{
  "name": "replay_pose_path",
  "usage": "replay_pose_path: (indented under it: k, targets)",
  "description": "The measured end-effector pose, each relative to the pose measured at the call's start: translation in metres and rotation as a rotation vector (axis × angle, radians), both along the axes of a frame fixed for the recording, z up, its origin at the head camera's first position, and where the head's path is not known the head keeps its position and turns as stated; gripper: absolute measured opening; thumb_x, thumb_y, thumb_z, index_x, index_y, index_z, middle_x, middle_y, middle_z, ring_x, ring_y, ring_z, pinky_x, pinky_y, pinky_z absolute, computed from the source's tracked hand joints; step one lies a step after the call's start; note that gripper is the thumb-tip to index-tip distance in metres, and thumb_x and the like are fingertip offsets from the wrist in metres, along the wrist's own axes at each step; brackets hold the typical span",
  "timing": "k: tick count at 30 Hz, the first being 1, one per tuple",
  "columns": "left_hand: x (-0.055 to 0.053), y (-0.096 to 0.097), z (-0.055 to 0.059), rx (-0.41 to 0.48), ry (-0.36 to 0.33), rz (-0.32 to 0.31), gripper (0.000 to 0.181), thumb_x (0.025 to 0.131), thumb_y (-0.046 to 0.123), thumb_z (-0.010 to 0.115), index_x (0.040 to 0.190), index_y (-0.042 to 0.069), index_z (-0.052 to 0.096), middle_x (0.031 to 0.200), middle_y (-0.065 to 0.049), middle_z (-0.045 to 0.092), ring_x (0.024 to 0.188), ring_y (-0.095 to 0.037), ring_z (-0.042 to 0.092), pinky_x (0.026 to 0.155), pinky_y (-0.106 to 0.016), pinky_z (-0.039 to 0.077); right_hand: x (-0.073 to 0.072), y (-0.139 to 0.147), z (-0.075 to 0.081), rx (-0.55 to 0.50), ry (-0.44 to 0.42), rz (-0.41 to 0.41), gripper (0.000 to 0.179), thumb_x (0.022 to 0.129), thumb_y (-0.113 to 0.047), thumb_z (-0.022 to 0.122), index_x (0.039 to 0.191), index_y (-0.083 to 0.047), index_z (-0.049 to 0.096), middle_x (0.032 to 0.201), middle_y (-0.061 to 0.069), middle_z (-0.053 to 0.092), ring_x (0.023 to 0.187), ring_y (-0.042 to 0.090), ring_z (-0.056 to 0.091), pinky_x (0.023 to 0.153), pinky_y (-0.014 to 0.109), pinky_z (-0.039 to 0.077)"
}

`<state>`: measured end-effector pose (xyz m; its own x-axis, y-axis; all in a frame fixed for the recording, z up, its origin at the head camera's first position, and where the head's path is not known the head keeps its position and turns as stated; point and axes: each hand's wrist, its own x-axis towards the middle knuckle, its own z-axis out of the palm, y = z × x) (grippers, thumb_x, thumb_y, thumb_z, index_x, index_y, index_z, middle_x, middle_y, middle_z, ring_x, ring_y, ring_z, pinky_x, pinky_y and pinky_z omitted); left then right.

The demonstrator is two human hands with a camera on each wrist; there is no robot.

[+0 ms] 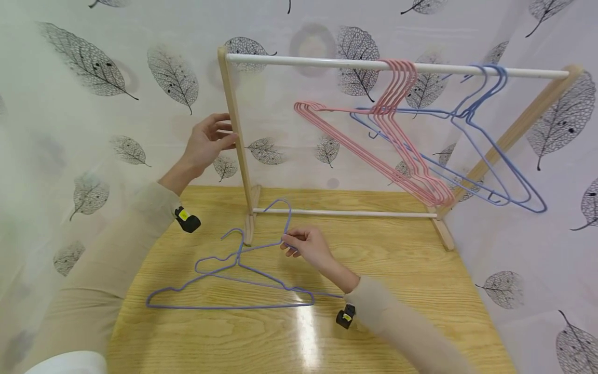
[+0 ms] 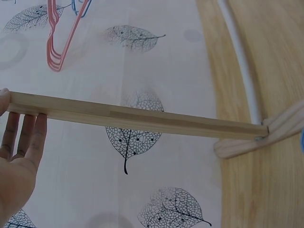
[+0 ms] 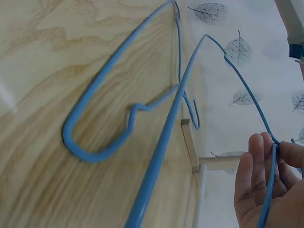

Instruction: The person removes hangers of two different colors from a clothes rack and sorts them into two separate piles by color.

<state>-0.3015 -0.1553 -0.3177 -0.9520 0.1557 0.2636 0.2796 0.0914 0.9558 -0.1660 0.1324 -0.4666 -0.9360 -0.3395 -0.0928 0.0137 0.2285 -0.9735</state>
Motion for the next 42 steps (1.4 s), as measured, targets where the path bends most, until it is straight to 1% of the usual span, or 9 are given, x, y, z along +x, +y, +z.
replay_pose_path:
  k: [5,11,14,17,24,29,34,38,42]
  targets:
    - [0.001,0.000,0.000,-0.003,0.006,0.003,0.043,0.103,0.005,0.067,0.145,0.009,0.059,0.112,0.002,0.066,0.097,-0.009,0.069,0.092,-0.023,0.066,0.000,-0.016,-0.014,0.008,-0.048,0.053,0.034,0.105,-0.020,0.068,0.118,0.011,0.073,0.101,0.023,0.080,0.072,0.010,0.074,0.069,0.026,0.067]
    - [0.001,0.001,0.001,0.000,0.007,0.005,0.043,0.103,0.004,0.067,0.145,0.009,0.059,0.112,0.002,0.066,0.097,-0.009,0.069,0.092,-0.024,0.067,-0.001,-0.033,-0.026,-0.008,-0.063,0.114,0.036,0.105,-0.018,0.067,0.120,0.014,0.070,0.106,0.031,0.077,0.076,0.023,0.078,0.071,0.037,0.071]
    - [0.000,0.000,0.000,0.003,0.003,0.003,0.043,0.102,0.004,0.067,0.144,0.009,0.059,0.113,0.001,0.066,0.096,-0.008,0.069,0.092,-0.023,0.067,-0.003,-0.040,-0.035,-0.018,-0.067,0.132,0.033,0.105,-0.016,0.067,0.117,0.014,0.071,0.104,0.031,0.077,0.072,0.019,0.076,0.068,0.033,0.070]
    - [0.001,0.001,0.000,0.004,0.002,0.007,0.043,0.103,0.004,0.066,0.144,0.009,0.059,0.113,0.000,0.066,0.096,-0.009,0.069,0.091,-0.023,0.067,-0.004,-0.047,-0.041,-0.032,-0.076,0.141,0.030,0.104,-0.014,0.068,0.115,0.013,0.072,0.101,0.030,0.078,0.066,0.009,0.072,0.063,0.025,0.067]
    - [0.000,0.000,-0.001,0.001,0.000,0.003,0.043,0.103,0.005,0.067,0.145,0.009,0.059,0.113,0.001,0.066,0.097,-0.009,0.069,0.094,-0.025,0.067,-0.006,-0.063,-0.052,-0.089,-0.123,0.109,0.027,0.102,-0.008,0.068,0.113,0.017,0.072,0.095,0.027,0.079,0.061,0.004,0.068,0.058,0.015,0.061]
    - [0.000,0.001,-0.001,-0.001,0.002,0.004,0.044,0.103,0.004,0.067,0.145,0.009,0.058,0.112,0.002,0.066,0.097,-0.010,0.069,0.093,-0.024,0.066,-0.005,-0.074,-0.062,-0.141,-0.154,0.053,0.026,0.100,-0.006,0.069,0.108,0.019,0.072,0.087,0.018,0.079,0.062,0.005,0.065,0.060,0.015,0.060]
    - [-0.001,0.001,-0.001,0.005,0.003,-0.001,0.044,0.102,0.004,0.067,0.145,0.009,0.059,0.112,0.002,0.066,0.097,-0.009,0.069,0.091,-0.022,0.066,-0.003,-0.082,-0.066,-0.125,-0.135,0.011,0.023,0.098,-0.006,0.072,0.105,0.016,0.074,0.085,0.012,0.080,0.064,0.004,0.067,0.061,0.014,0.061]
    - [-0.001,0.001,-0.001,0.003,0.004,0.002,0.044,0.102,0.004,0.067,0.145,0.009,0.059,0.112,0.002,0.066,0.097,-0.009,0.069,0.092,-0.023,0.067,-0.004,-0.089,-0.070,-0.099,-0.118,0.018,0.022,0.098,-0.008,0.074,0.104,0.013,0.076,0.088,0.015,0.081,0.066,0.003,0.068,0.062,0.014,0.061]
    - [0.001,0.001,0.000,-0.003,0.007,0.006,0.044,0.103,0.003,0.066,0.145,0.008,0.058,0.112,0.003,0.065,0.098,-0.010,0.069,0.093,-0.025,0.067,-0.006,-0.094,-0.072,-0.065,-0.055,0.051,0.022,0.099,-0.010,0.074,0.103,0.011,0.078,0.090,0.021,0.080,0.062,0.003,0.066,0.057,0.015,0.058]
